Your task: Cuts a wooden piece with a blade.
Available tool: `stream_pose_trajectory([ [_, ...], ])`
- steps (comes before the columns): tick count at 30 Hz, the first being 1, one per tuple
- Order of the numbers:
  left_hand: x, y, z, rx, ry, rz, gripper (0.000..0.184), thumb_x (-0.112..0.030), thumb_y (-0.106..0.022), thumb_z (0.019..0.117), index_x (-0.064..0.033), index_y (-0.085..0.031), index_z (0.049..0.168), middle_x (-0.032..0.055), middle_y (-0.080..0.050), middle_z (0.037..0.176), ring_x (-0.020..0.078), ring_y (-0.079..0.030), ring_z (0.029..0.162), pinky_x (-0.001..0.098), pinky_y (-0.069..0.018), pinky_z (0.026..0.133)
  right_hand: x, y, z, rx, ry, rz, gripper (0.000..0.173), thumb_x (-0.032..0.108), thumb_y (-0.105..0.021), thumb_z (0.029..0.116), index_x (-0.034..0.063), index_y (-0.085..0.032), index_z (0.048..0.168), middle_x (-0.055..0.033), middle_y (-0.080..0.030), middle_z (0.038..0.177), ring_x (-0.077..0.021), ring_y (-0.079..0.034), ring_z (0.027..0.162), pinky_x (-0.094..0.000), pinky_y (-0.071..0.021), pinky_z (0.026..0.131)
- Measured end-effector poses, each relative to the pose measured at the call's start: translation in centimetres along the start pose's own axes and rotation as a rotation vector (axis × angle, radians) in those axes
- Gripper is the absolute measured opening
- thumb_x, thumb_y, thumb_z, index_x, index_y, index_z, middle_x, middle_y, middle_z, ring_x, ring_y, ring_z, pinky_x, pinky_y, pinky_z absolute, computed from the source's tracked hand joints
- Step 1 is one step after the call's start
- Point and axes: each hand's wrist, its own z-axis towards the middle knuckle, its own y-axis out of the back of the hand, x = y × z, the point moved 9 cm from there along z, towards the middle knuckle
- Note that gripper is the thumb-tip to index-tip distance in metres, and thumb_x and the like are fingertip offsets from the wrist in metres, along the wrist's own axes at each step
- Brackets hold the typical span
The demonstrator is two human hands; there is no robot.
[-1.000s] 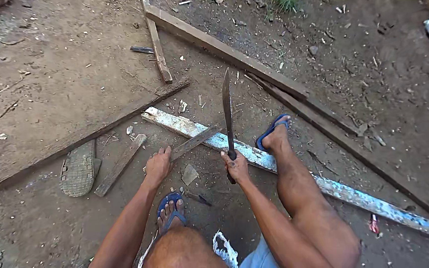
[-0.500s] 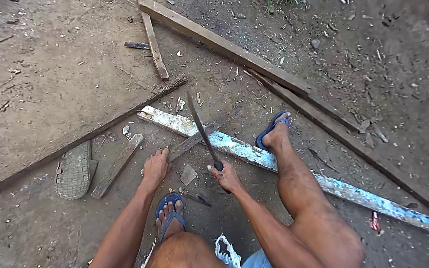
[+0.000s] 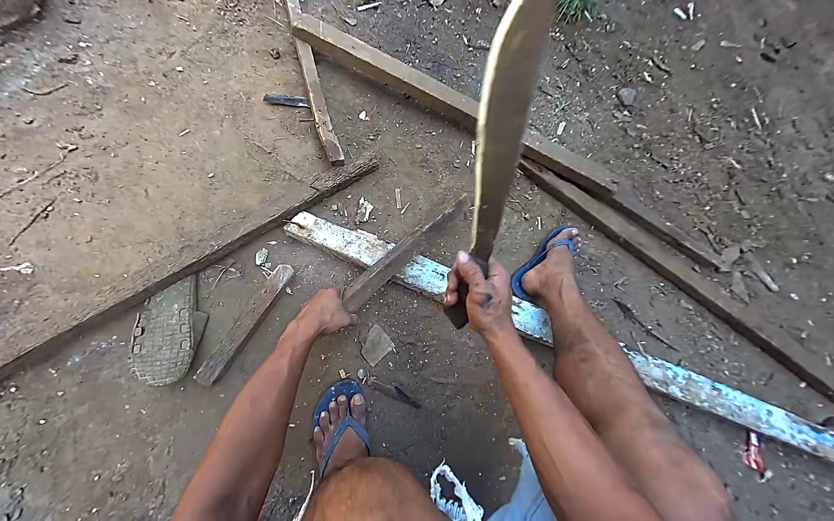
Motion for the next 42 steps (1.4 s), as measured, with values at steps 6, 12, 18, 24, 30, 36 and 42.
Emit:
stream_pose_trajectory([
  [6,0.1,-0.2,0.0,-0.005,0.084,0.102,0.064,-0.041,-0.079,0.0774,-0.0055,-0.061,0.128,0.0227,-0.07,0.117,0.0423,-0.069,0.11,0.068,-0.0551,0.087,-14.8,0.9,-3.5,0.138,-0.603,-0.33,0.041,0.045,-0.052,0.1048,0.0067,-0.063,0.098,-0.0024,-0.059,0.064,-0.0154,-0.058,0.049,-0.0344,-0.0548,0.05],
  [12,-0.9,1.0,-0.3,-0.019,0.117,0.12,0.061,-0.038,-0.077,0.078,-0.0053,-0.062,0.127,0.0223,-0.07,0.119,0.0416,-0.069,0.111,0.0671,-0.0555,0.087,-11.7,1.4,-3.1,0.282,-0.783,-0.539,0.038,0.046,-0.06,0.1026,0.0088,-0.06,0.105,-0.003,-0.06,0.069,-0.0147,-0.06,0.05,-0.0323,-0.0547,0.048],
  [18,-0.4,1.5,1.0,0.022,0.102,0.11,0.049,-0.039,-0.078,0.0815,-0.0022,-0.067,0.112,0.0233,-0.071,0.109,0.0419,-0.07,0.105,0.0681,-0.0549,0.085,2.0,-2.2,-0.8,0.192,0.055,-0.656,0.03,0.044,-0.063,0.0976,0.0139,-0.065,0.096,0.0014,-0.057,0.062,-0.0127,-0.056,0.051,-0.0367,-0.0511,0.051],
  [24,-0.6,1.4,0.6,0.019,0.099,0.095,0.052,-0.04,-0.079,0.0804,-0.003,-0.067,0.114,0.0233,-0.071,0.11,0.0424,-0.069,0.106,0.0681,-0.0543,0.086,-9.4,2.3,-0.4,0.182,-0.067,-1.107,0.036,0.044,-0.059,0.0939,0.0097,-0.066,0.098,-0.0103,-0.067,0.078,-0.0263,-0.069,0.074,-0.0505,-0.0571,0.068],
  [30,-1.5,3.5,0.4,0.023,0.072,0.122,0.046,-0.036,-0.079,0.083,-0.0007,-0.068,0.111,0.0235,-0.071,0.106,0.0412,-0.07,0.102,0.0662,-0.0552,0.085,-10.5,3.6,0.4,0.443,-0.529,-1.167,0.045,0.052,-0.062,0.0946,0.0071,-0.066,0.092,-0.0117,-0.065,0.081,-0.0273,-0.067,0.072,-0.0527,-0.0546,0.067],
  [36,-1.2,3.6,0.2,-0.038,0.115,0.163,0.044,-0.039,-0.078,0.0805,-0.0061,-0.07,0.108,0.0204,-0.073,0.104,0.0402,-0.071,0.101,0.0669,-0.0563,0.081,-5.5,1.0,-0.7,0.333,-0.474,-0.868,0.041,0.051,-0.057,0.1009,0.0104,-0.065,0.102,-0.0043,-0.066,0.074,-0.0176,-0.065,0.058,-0.0401,-0.0583,0.058],
  [42,-0.4,2.5,1.3,0.0,0.086,0.06,0.039,-0.036,-0.081,0.0799,-0.0028,-0.07,0.098,0.0206,-0.072,0.094,0.0394,-0.072,0.09,0.0649,-0.0576,0.076,9.0,-3.8,-0.1,0.082,0.368,-0.412,0.026,0.039,-0.061,0.1023,0.0134,-0.063,0.104,0.0001,-0.059,0.065,-0.0138,-0.055,0.046,-0.0353,-0.0504,0.04],
])
